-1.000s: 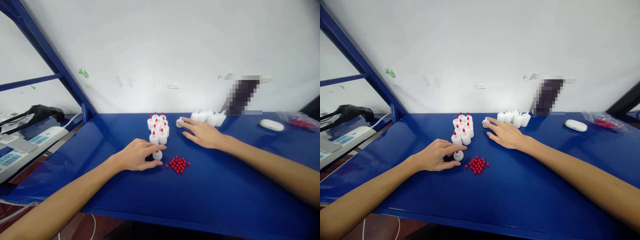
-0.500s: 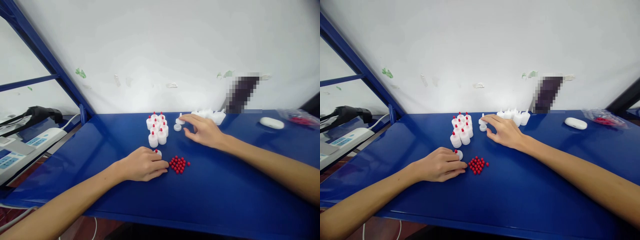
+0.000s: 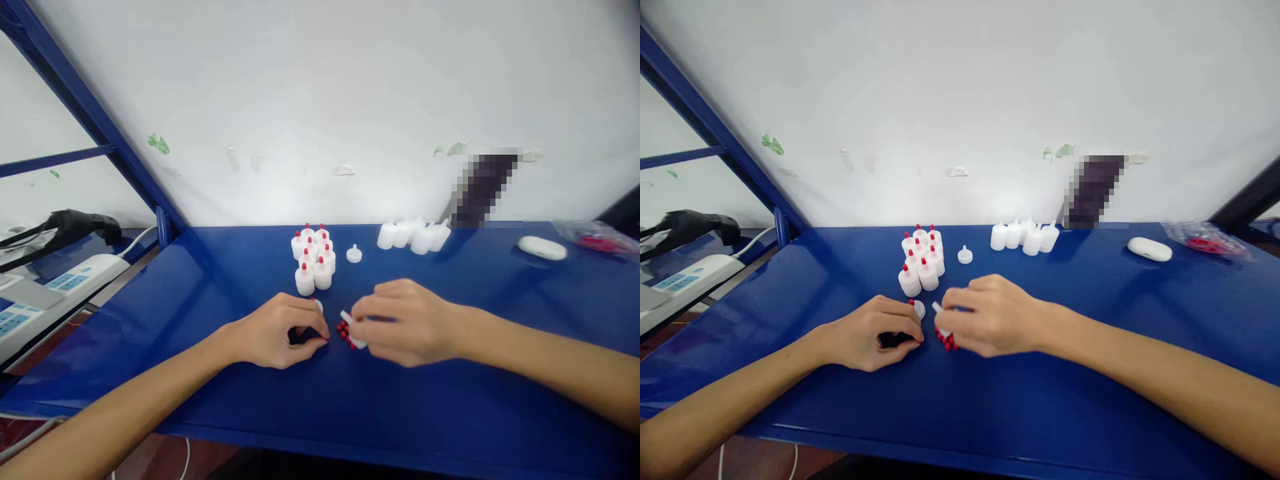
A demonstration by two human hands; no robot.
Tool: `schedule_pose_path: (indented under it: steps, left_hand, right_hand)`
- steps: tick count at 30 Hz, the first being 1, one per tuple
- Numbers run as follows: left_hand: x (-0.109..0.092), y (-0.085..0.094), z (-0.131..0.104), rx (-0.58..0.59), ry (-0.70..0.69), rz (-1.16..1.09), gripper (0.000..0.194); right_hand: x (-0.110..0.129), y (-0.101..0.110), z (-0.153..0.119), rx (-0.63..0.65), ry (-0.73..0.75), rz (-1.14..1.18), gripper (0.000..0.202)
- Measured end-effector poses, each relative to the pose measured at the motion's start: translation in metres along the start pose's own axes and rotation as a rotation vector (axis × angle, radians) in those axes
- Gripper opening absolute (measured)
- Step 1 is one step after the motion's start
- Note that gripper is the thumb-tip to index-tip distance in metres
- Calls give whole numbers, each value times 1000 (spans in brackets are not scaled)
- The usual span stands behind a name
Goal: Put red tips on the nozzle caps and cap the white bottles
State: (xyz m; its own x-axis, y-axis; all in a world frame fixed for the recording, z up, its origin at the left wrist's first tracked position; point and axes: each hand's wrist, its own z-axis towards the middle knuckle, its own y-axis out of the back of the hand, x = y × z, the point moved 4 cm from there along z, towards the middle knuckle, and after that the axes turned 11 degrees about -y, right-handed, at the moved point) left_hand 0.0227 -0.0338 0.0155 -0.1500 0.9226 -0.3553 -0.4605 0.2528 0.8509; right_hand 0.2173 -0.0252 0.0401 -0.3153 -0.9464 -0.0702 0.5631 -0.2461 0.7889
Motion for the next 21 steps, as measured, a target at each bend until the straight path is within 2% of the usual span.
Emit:
schedule_pose_path:
  steps: [4, 7, 13, 21]
  left_hand:
    - [-3, 14, 4, -243, 53, -187, 8]
    - [-8, 22, 6, -357, 51, -249, 13]
    - [-6, 16, 6, -381, 99, -300, 10]
    - [-4, 15, 5, -373, 115, -257, 10]
  right_hand:
    - [26, 6, 3, 96, 65, 34, 19]
    - [29, 7, 4, 103, 52, 29, 19]
    - [20, 2, -1, 113, 15, -23, 18]
    - [23, 0, 0, 112, 27, -22, 17]
